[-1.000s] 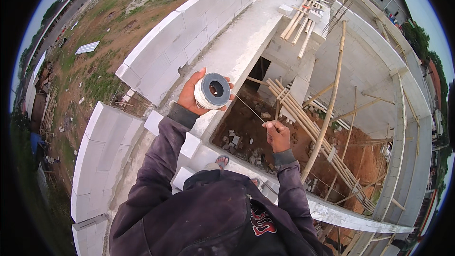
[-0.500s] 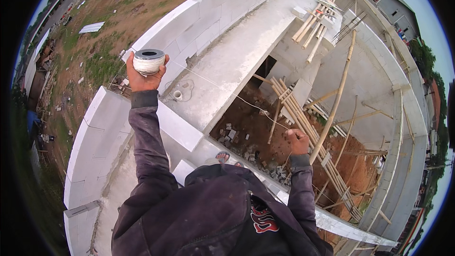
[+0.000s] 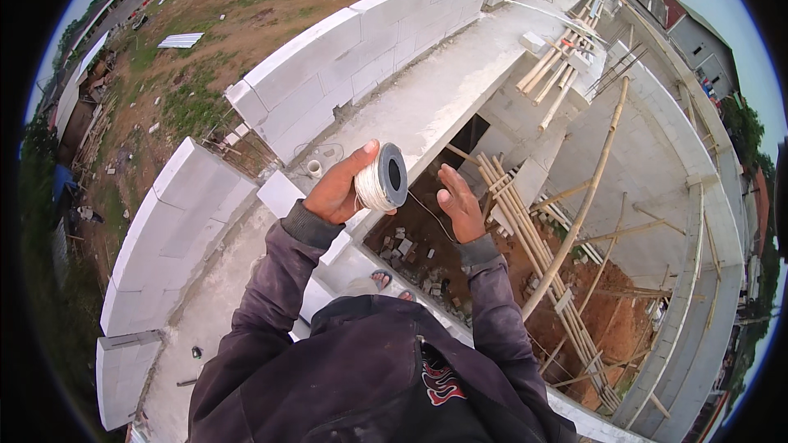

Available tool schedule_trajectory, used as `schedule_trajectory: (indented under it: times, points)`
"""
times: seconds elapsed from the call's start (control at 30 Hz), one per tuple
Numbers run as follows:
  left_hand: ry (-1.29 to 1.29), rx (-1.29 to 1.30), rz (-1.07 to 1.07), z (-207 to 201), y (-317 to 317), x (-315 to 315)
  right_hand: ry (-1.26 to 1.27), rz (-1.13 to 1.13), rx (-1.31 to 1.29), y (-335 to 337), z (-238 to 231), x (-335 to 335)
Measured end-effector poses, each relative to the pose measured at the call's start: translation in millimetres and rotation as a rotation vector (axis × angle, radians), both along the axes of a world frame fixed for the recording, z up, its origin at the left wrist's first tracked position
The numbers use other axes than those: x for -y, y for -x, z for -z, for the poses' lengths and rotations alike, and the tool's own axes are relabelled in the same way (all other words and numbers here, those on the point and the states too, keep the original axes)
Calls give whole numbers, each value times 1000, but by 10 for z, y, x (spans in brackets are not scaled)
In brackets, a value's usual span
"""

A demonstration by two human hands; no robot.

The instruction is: The person walks along a concrete wall at a construction site and uses a string line to measure and align the wall. The person handles a hammer and a bucket briefly before focusing on the string line measurement.

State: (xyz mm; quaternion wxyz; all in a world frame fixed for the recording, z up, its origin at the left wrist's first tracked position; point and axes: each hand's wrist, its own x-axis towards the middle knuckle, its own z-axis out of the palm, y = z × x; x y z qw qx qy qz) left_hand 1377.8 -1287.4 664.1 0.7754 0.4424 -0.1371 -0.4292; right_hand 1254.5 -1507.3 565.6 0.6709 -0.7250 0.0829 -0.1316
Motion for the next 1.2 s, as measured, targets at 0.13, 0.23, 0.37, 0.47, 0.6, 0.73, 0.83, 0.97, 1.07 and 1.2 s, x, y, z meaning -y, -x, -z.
schedule_trajectory:
  times: [0.13,0.23,0.37,0.47,0.6,0.73,0.83,0.97,1.07,1.2]
  points:
    - [-190,172,-144,19,-13,197,-251,-382,-201,-128,15,-481]
    - [-450,363,-195,69,-235,160,290,-182,40,105,-118,-650]
    - [-744,1028,-354,160,-263,202,505,-323,39,262,-795,-712]
    - [-519,1053,-285,156,-38,246,577,-300,145,172,-1409,-439]
    - [-91,864,-51,32,224,215,392,17,121,-248,-1433,-21]
    - [69,937,-187,-77,171,160,-3,-68,61,-441,-447,-445]
    - [54,844,-374,-128,-50,96,8,-238,-216,-227,119,-812]
    - [55,469,-616,-220,-608,-162,277,-202,-102,-98,66,-849]
    - [32,258,-774,-180,-1015,-511,333,-283,-168,-41,-259,-851]
    - [-368,623,-1025,129,-1242,-694,375,-448,10,63,-775,-1026]
